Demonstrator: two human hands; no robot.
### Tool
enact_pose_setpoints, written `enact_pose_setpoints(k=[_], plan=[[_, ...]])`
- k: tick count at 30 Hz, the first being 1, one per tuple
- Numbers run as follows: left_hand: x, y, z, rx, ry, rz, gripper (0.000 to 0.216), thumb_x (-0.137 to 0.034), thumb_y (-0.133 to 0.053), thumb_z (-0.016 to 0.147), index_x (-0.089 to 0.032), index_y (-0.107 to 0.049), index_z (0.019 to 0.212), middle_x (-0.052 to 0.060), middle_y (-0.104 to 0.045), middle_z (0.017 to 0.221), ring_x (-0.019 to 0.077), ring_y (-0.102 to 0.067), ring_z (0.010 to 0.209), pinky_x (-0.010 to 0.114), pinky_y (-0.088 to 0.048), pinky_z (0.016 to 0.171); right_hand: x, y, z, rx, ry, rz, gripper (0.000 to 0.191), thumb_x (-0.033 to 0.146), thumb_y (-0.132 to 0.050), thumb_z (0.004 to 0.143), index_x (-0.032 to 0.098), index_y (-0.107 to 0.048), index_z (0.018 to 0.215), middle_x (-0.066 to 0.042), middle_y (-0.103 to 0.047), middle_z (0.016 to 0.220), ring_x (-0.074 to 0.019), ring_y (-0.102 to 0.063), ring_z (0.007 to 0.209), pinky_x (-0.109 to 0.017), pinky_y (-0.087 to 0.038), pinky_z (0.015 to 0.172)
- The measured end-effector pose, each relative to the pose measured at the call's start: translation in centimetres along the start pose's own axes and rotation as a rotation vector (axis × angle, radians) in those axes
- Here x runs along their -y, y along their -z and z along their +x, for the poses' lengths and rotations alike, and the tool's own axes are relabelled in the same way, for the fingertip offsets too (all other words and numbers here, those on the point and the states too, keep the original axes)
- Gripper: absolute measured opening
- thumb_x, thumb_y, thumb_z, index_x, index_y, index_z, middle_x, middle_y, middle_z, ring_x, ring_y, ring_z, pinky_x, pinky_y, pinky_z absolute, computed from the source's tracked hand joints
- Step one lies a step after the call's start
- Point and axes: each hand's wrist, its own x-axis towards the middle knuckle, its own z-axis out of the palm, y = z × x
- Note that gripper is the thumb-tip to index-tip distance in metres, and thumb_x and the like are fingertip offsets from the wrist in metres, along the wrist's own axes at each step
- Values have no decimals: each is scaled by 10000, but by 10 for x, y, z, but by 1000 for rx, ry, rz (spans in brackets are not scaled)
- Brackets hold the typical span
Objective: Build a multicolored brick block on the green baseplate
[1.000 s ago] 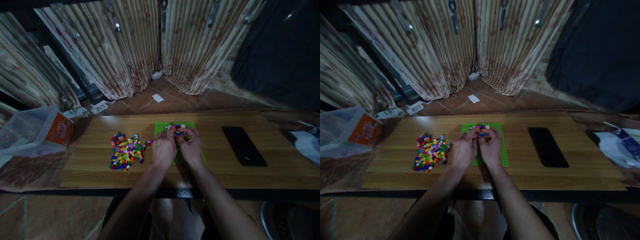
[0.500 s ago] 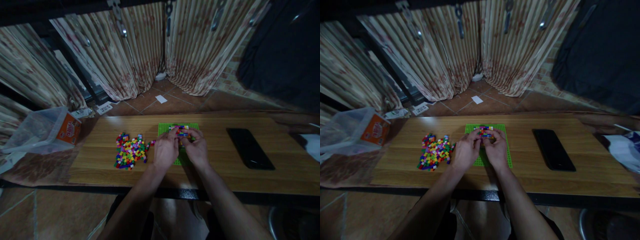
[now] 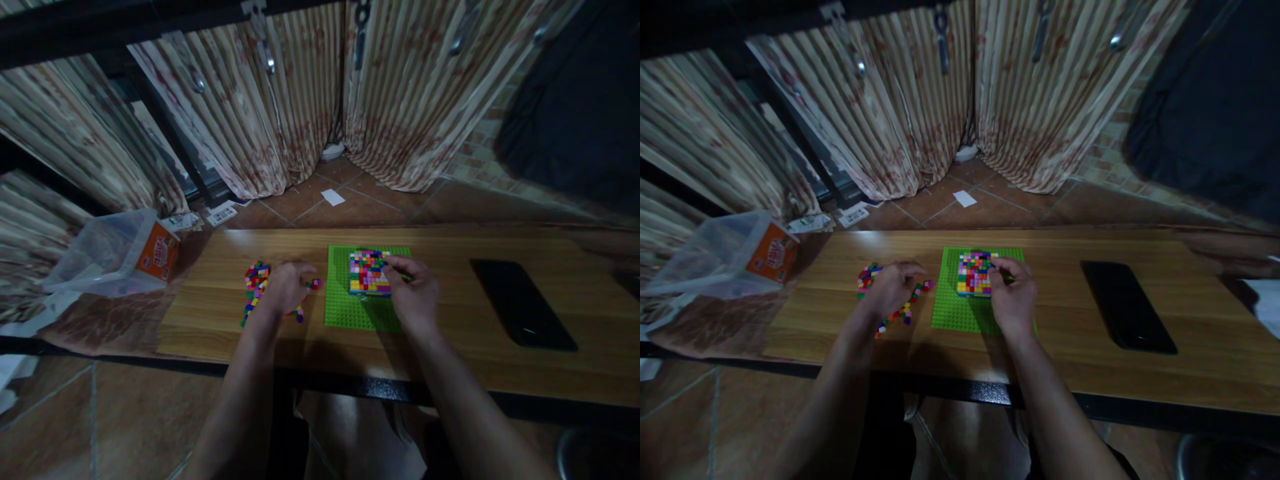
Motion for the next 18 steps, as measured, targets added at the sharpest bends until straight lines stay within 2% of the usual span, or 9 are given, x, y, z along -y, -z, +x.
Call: enact_pose_setpoints(k=[5,10,18], plan=[[-4,-8,-1,43,-104,70,384,-17,-480,759,-227,-747,937,28,-749,961,180,-662,953,308,-507,911,1,0,1,14,-14,7,194,308,-635,754,183,-748,850,-83,-718,944,-216,-654,880,-418,-507,872],[-7,-12,0,19,-88,119,272,-102,-508,812,-223,-741,882,41,-734,934,192,-655,934,316,-507,883,1,0,1,20,-26,-2,200,307,-634,753,175,-752,847,-91,-725,938,-223,-658,882,-423,-502,879],[-11,-13,0,22,-74,113,273,-107,-518,804,-218,-739,920,50,-735,965,203,-662,960,332,-502,899,0,0,1,16,-27,-3,198,312,-630,747,184,-751,839,-82,-727,938,-221,-661,874,-420,-503,877]])
